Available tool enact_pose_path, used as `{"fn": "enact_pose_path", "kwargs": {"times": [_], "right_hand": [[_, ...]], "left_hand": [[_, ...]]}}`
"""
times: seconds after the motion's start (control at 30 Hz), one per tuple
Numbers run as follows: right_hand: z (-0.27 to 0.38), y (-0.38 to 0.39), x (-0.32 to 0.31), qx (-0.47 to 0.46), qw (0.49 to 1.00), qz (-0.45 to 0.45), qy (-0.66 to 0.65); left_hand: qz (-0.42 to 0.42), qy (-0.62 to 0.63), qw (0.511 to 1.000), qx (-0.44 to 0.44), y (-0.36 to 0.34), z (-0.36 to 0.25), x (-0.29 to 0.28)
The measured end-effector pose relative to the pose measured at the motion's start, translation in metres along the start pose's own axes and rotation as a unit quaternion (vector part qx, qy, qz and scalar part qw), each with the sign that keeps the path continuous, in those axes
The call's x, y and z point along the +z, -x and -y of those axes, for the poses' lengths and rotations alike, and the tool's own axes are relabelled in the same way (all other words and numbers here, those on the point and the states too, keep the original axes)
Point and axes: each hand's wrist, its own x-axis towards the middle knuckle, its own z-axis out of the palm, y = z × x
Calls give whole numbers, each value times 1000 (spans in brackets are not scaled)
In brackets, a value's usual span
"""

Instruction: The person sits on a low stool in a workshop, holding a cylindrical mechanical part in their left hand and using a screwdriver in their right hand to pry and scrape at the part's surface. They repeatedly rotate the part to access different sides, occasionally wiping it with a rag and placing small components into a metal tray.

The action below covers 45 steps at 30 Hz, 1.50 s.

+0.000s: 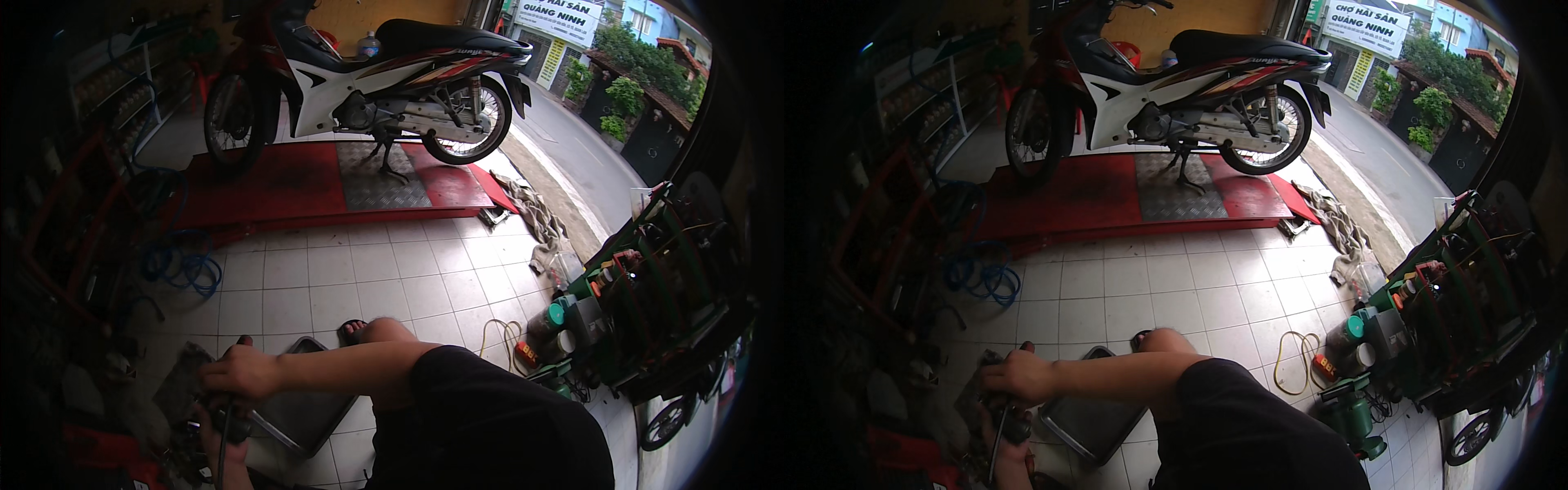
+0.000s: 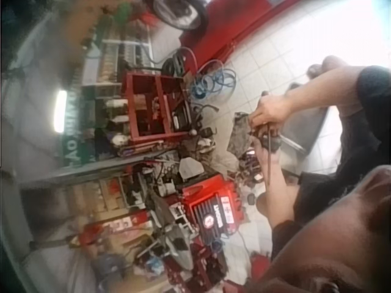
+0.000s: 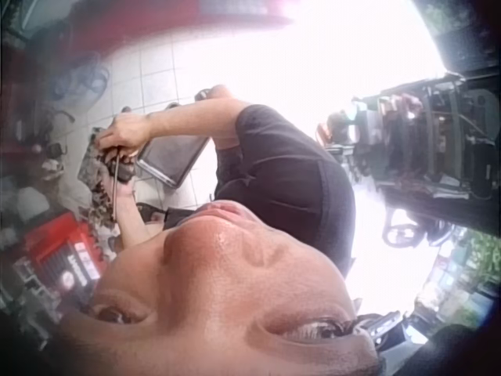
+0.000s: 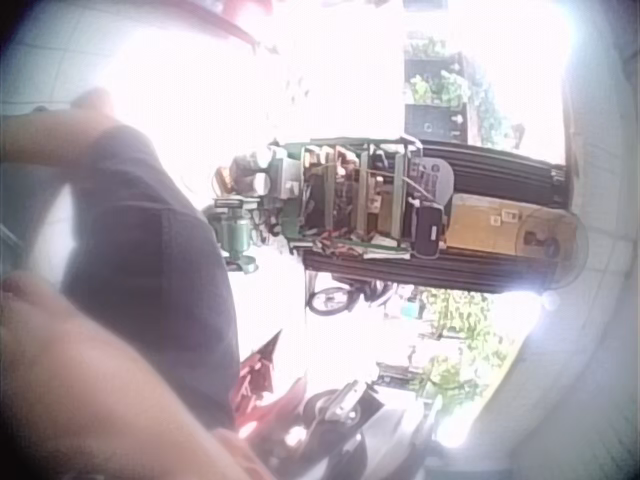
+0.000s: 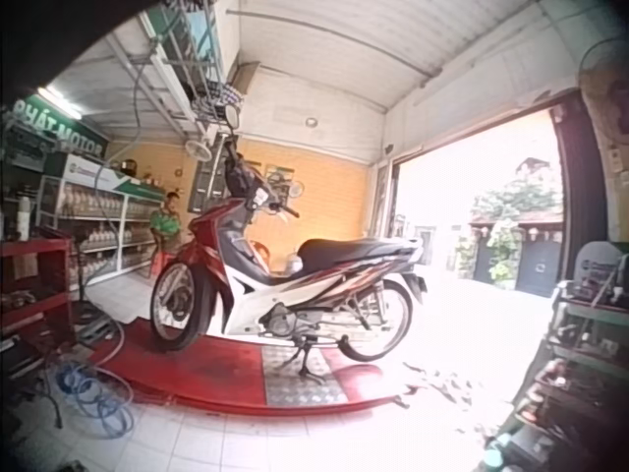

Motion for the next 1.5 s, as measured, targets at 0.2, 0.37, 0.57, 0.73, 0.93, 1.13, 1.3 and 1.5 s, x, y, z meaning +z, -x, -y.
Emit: {"fn": "enact_pose_path", "kwargs": {"times": [0.2, 0.37, 0.57, 0.73, 0.93, 1.13, 1.3, 1.5], "right_hand": [[-3, 1, 8, -22, 999, -28, -16], [-2, 1, 10, -10, 1000, -29, -6], [-2, 1, 10, -16, 999, -29, -13], [-2, 4, 12, -2, 1000, -27, -2], [-3, 7, 4, -25, 999, -20, -5], [-5, 1, 14, -4, 1000, -3, 9], [-7, 1, 23, 20, 998, -43, 48], [-2, -5, 29, 8, 1000, -14, 4]], "left_hand": [[1, -16, 1000, 17, -4, 2, -3], [2, 30, 999, -11, -5, 2, -7], [-10, -34, 999, 12, -4, 1, -6], [-3, 4, 1000, -14, -6, 1, -13], [-42, -4, 999, 3, -3, 6, -2], [84, -6, 996, 15, -2, -3, -1], [149, -10, 988, -31, -17, -1, -23], [90, 2, 996, -11, -9, -1, -21]]}}
